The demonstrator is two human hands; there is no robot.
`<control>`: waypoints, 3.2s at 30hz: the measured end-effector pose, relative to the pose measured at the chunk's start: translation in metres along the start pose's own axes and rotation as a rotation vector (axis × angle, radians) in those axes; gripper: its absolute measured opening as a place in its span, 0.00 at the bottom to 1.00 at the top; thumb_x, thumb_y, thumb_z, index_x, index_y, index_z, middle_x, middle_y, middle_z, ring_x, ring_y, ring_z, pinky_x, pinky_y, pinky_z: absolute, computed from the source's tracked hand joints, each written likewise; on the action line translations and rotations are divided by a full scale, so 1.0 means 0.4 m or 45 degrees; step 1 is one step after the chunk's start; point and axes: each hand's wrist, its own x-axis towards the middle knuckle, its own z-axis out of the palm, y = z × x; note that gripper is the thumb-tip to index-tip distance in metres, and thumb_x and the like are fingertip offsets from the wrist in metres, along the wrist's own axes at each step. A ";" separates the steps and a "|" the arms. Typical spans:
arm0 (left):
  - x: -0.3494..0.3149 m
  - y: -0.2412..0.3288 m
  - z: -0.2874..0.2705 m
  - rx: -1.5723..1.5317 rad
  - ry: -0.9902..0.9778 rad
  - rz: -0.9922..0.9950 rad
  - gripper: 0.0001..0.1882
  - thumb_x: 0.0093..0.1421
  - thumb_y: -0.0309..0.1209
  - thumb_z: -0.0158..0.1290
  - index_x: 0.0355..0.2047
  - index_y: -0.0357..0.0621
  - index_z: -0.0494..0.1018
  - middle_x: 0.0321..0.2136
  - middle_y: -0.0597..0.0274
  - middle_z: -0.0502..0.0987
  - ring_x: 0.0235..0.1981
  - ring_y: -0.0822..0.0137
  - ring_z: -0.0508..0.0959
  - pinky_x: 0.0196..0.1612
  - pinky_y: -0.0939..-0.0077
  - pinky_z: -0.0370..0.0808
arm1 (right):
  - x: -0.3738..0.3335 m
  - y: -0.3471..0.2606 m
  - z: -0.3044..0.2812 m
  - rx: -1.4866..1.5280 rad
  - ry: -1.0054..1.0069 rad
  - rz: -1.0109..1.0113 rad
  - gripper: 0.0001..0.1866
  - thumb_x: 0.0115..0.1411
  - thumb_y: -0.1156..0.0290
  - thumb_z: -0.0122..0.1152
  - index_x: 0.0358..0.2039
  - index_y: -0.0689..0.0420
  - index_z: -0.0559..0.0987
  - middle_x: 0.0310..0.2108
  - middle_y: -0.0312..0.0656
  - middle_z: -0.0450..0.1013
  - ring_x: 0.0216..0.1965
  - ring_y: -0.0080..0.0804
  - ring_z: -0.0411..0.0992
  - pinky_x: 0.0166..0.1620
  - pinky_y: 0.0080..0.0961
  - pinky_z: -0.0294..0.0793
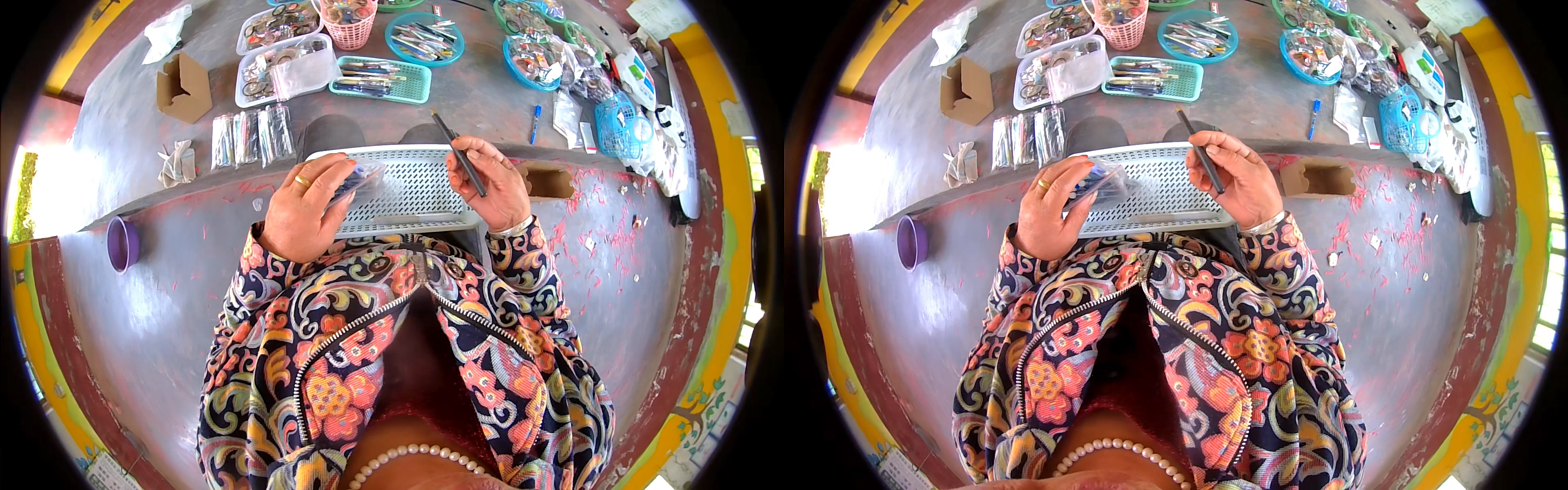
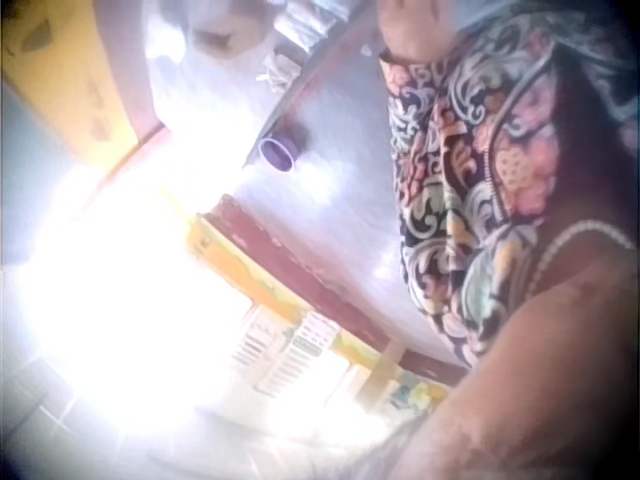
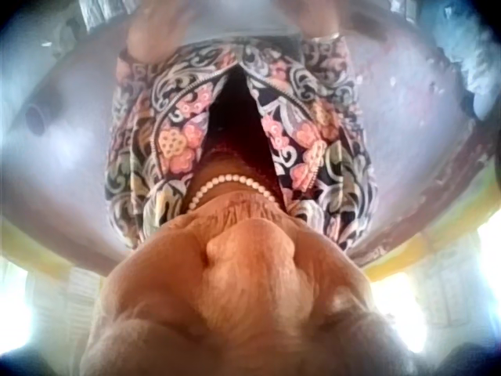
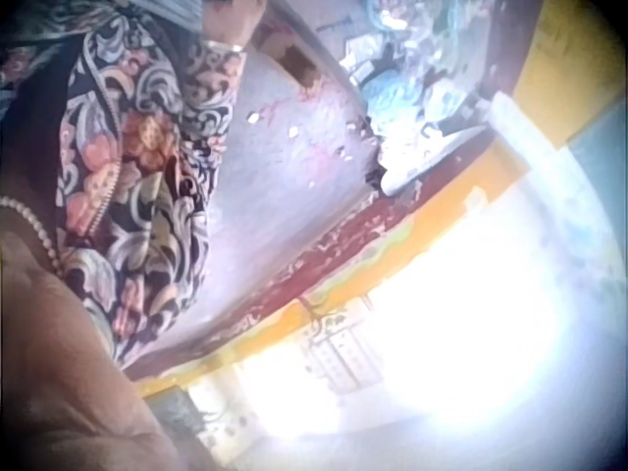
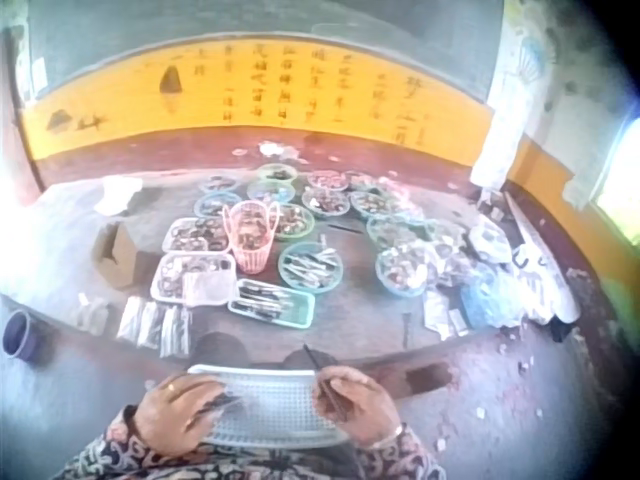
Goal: The person organizes pens and markers from a white plastic basket into a light blue basket. They pick up the writing instruments one by one, inspect them, and place them into the new container. Finally, they place the sorted items into a clear plastic bag.
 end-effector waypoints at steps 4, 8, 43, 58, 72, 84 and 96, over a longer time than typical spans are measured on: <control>0.000 0.002 -0.001 -0.004 -0.005 -0.003 0.21 0.52 0.23 0.56 0.48 0.39 0.70 0.46 0.49 0.73 0.45 0.49 0.74 0.47 0.61 0.73 | 0.000 0.011 -0.012 0.019 -0.077 -0.054 0.14 0.64 0.75 0.50 0.49 0.64 0.72 0.36 0.43 0.74 0.34 0.30 0.73 0.34 0.20 0.71; 0.001 -0.002 -0.002 0.006 -0.014 0.009 0.20 0.52 0.23 0.56 0.48 0.38 0.70 0.46 0.49 0.72 0.45 0.48 0.74 0.47 0.61 0.73 | -0.007 0.016 0.004 -0.162 -0.026 -0.093 0.16 0.61 0.75 0.56 0.50 0.62 0.72 0.37 0.42 0.74 0.36 0.29 0.75 0.35 0.18 0.72; -0.003 0.002 0.000 -0.060 0.014 0.040 0.23 0.49 0.23 0.57 0.48 0.40 0.70 0.44 0.51 0.73 0.43 0.51 0.75 0.46 0.62 0.73 | 0.046 0.005 0.224 -1.243 -0.165 -0.648 0.11 0.52 0.78 0.66 0.38 0.61 0.79 0.36 0.39 0.77 0.38 0.26 0.74 0.42 0.22 0.73; -0.006 -0.008 0.011 -0.067 0.091 0.063 0.24 0.47 0.22 0.59 0.47 0.39 0.69 0.44 0.51 0.74 0.43 0.50 0.76 0.45 0.62 0.74 | 0.089 0.035 0.205 -1.900 -0.292 -0.734 0.15 0.46 0.75 0.68 0.37 0.57 0.81 0.37 0.42 0.77 0.41 0.41 0.73 0.46 0.31 0.70; -0.007 -0.008 0.012 -0.058 0.081 0.061 0.26 0.46 0.22 0.60 0.48 0.39 0.69 0.44 0.51 0.74 0.42 0.51 0.76 0.45 0.62 0.73 | 0.073 0.020 0.243 -1.950 -0.219 -0.867 0.09 0.47 0.75 0.67 0.32 0.56 0.81 0.37 0.42 0.75 0.39 0.41 0.72 0.43 0.32 0.70; -0.010 -0.012 0.007 -0.034 0.054 0.074 0.25 0.46 0.21 0.59 0.48 0.38 0.70 0.46 0.50 0.73 0.44 0.51 0.76 0.47 0.62 0.73 | 0.079 0.016 0.200 -1.766 -0.178 -0.713 0.09 0.54 0.77 0.60 0.37 0.60 0.80 0.40 0.46 0.75 0.40 0.36 0.73 0.43 0.27 0.71; -0.008 -0.010 0.006 -0.053 0.020 0.022 0.24 0.47 0.21 0.59 0.47 0.38 0.69 0.47 0.50 0.73 0.46 0.50 0.75 0.48 0.63 0.73 | 0.005 0.060 -0.008 -2.247 -0.383 -0.110 0.10 0.54 0.67 0.56 0.32 0.59 0.79 0.31 0.47 0.75 0.35 0.47 0.73 0.39 0.38 0.72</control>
